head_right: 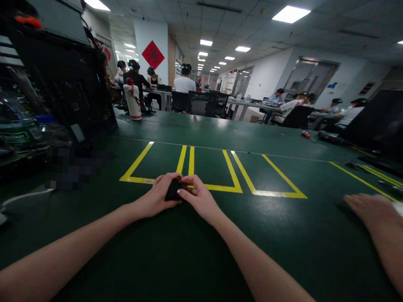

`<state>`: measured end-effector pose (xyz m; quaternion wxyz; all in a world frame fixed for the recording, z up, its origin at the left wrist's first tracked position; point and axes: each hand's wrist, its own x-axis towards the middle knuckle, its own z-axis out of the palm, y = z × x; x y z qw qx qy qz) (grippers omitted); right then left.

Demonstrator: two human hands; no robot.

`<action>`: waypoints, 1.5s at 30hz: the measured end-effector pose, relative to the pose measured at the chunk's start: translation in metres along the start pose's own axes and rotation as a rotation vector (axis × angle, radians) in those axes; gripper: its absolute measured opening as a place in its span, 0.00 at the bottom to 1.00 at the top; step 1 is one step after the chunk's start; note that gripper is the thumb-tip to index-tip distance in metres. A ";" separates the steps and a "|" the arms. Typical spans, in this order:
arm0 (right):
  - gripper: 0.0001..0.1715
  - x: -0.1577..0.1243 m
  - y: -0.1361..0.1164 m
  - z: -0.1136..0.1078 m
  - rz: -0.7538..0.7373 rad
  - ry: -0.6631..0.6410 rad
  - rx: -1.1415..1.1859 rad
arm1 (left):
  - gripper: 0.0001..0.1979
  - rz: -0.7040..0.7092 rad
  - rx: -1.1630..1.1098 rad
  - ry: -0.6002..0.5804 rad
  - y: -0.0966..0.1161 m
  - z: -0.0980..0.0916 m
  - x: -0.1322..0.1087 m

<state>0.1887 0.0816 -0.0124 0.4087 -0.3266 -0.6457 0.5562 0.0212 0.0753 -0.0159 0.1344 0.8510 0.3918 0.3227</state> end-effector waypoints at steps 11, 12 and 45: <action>0.11 -0.001 0.002 0.000 0.011 0.010 0.008 | 0.29 -0.014 -0.017 -0.015 0.002 -0.003 -0.001; 0.11 -0.001 0.002 0.000 0.007 0.012 0.005 | 0.29 -0.016 -0.019 -0.015 0.002 -0.003 -0.001; 0.11 -0.003 -0.004 0.002 -0.001 -0.012 -0.029 | 0.28 -0.015 -0.013 -0.033 0.005 -0.004 0.000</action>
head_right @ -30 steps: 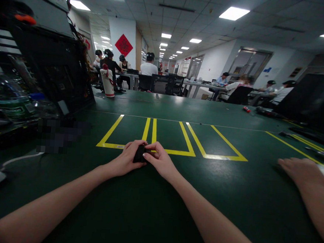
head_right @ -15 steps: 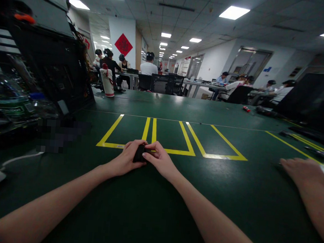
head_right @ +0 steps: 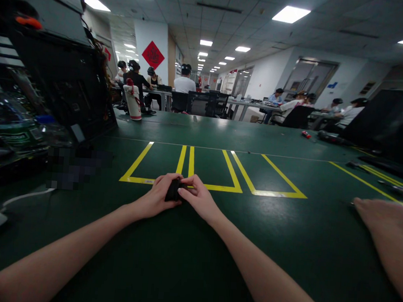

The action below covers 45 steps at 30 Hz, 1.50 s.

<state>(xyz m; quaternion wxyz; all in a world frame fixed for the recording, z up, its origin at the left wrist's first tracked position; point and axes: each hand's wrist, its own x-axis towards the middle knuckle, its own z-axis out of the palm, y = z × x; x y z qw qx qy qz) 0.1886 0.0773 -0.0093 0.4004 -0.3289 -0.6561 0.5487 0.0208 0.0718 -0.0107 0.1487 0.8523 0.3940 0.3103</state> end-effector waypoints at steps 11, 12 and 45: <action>0.15 0.000 0.000 0.001 -0.037 0.034 -0.159 | 0.30 -0.005 0.017 0.010 -0.004 0.004 0.000; 0.14 -0.001 0.000 0.002 -0.042 0.037 -0.171 | 0.30 -0.001 0.017 0.015 -0.005 0.004 0.000; 0.26 -0.001 0.012 -0.023 0.027 0.242 -0.759 | 0.33 -0.318 -0.137 -0.063 -0.022 -0.002 0.011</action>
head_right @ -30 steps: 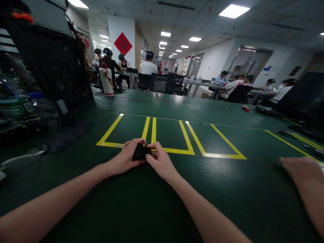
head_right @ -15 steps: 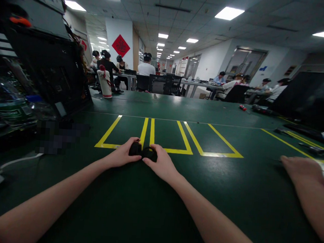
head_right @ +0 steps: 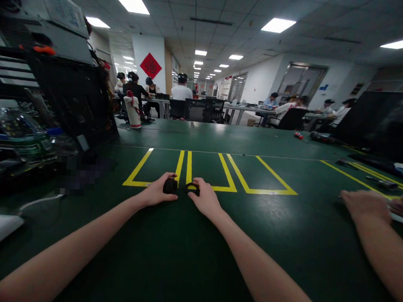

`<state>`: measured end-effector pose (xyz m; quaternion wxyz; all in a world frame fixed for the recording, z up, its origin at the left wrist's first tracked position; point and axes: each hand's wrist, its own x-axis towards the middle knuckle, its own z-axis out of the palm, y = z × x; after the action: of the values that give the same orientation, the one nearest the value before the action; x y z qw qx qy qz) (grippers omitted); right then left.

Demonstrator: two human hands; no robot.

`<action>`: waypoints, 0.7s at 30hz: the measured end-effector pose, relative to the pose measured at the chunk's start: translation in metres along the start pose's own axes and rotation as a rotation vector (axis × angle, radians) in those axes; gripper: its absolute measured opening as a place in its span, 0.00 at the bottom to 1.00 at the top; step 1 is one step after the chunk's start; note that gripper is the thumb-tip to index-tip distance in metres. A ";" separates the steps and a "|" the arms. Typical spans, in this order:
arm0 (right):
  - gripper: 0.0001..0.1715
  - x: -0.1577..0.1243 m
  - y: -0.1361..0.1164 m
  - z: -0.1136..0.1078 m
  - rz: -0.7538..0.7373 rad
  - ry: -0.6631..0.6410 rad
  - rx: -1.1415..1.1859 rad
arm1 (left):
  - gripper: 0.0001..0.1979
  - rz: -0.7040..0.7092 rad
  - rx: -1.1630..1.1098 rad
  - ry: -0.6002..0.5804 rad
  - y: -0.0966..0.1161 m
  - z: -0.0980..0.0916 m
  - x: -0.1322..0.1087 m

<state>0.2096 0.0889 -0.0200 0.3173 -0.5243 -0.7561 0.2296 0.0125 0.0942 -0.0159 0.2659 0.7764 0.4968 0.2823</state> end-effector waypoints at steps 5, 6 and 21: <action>0.26 -0.006 -0.007 -0.009 -0.002 -0.010 -0.030 | 0.32 -0.001 0.045 0.038 0.013 0.004 -0.001; 0.26 -0.012 -0.011 -0.011 -0.012 -0.023 -0.034 | 0.32 0.010 0.049 0.043 0.018 0.005 -0.005; 0.30 -0.129 -0.125 0.024 -0.226 -0.403 0.240 | 0.30 -0.095 0.041 0.016 0.047 -0.017 -0.204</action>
<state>0.1437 -0.0752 0.0178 0.2440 -0.3385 -0.8252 0.3807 -0.0413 -0.1083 -0.0068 0.2591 0.7549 0.5410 0.2650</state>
